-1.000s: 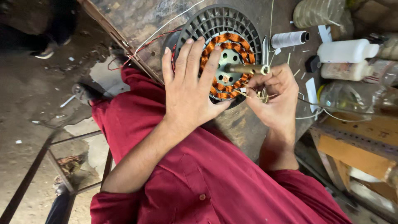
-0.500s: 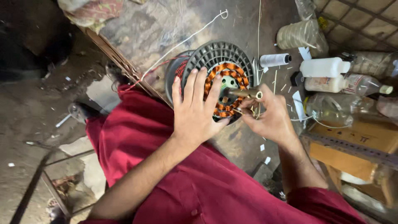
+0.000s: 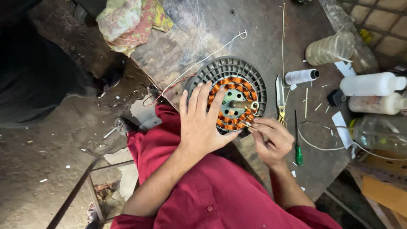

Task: The person works on a motor stator, using a wooden stick to adjust orange copper windings within the slots. They use scissors to trim red wires and wooden sticks, then insert the sticks into the stator slots to secure the coils.

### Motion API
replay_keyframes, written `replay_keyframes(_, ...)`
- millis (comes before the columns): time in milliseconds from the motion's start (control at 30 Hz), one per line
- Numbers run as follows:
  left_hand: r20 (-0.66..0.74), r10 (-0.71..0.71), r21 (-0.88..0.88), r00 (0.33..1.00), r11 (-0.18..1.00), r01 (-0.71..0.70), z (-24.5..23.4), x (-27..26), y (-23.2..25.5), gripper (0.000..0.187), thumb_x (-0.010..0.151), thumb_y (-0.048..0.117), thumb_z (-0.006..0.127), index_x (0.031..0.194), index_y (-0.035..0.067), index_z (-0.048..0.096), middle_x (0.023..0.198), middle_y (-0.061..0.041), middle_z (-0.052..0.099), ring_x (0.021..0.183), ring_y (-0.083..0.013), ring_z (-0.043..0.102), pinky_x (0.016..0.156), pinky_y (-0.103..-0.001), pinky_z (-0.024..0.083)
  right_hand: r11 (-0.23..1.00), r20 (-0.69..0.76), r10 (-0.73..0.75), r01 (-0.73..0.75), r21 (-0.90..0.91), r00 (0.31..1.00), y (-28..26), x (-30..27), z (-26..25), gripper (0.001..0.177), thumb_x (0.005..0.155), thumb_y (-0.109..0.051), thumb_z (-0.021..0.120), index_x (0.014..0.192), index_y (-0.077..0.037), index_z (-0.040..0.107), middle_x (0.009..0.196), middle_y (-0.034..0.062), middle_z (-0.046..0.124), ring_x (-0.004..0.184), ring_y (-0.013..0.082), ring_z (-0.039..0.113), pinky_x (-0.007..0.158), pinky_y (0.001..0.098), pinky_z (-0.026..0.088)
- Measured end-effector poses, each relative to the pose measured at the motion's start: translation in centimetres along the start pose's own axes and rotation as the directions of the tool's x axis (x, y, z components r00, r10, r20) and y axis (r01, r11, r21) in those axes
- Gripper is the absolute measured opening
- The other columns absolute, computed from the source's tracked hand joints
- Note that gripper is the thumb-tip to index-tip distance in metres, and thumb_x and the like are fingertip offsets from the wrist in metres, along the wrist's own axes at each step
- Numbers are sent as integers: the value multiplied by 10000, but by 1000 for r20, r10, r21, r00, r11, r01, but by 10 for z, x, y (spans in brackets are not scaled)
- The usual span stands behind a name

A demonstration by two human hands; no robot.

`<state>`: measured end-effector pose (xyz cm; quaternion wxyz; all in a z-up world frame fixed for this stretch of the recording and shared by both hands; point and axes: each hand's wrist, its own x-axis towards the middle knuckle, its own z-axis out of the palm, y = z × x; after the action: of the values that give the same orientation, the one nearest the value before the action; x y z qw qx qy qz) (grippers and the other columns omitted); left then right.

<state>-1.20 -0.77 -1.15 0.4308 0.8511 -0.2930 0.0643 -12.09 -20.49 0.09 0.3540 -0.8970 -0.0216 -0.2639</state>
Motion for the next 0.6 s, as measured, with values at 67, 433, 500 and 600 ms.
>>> replay_keyframes(67, 24, -18, 8, 1000, 1000, 18, -1, 1, 1, 1070, 613, 567, 900, 1474, 111, 459, 1506, -201, 424, 1430, -396, 394, 1207, -640, 220, 999, -138, 42, -38, 31, 990, 7, -14, 10, 297, 792, 67, 839, 1017, 53, 645, 1041, 193, 724, 922, 253, 742, 826, 333, 602)
replay_keyframes(433, 24, -5, 56, 1000, 998, 3, 1, 2, 3, 1061, 649, 576, 892, 1484, 93, 451, 1519, -219, 419, 1437, -401, 394, 1206, -627, 224, 950, -16, -302, 300, -84, 953, 19, 0, 13, 269, 775, 91, 828, 1002, 29, 698, 1013, 164, 670, 849, 310, 690, 723, 396, 563)
replay_keyframes(500, 21, -1, 59, 1000, 998, -1, 1, 2, 3, 1052, 661, 576, 892, 1485, 94, 450, 1519, -218, 418, 1439, -399, 393, 1209, -625, 223, 929, -9, -359, 357, -98, 933, 19, 4, 13, 268, 774, 96, 826, 1002, 36, 698, 1009, 168, 667, 838, 313, 688, 709, 397, 568)
replay_keyframes(600, 33, -6, 66, 999, 998, 3, 0, 2, 3, 1062, 637, 580, 890, 1473, 92, 454, 1518, -223, 420, 1433, -402, 393, 1197, -628, 221, 913, 2, -395, 393, -109, 919, 17, 8, 12, 270, 761, 101, 812, 1001, 39, 702, 1006, 177, 659, 820, 317, 684, 691, 393, 570)
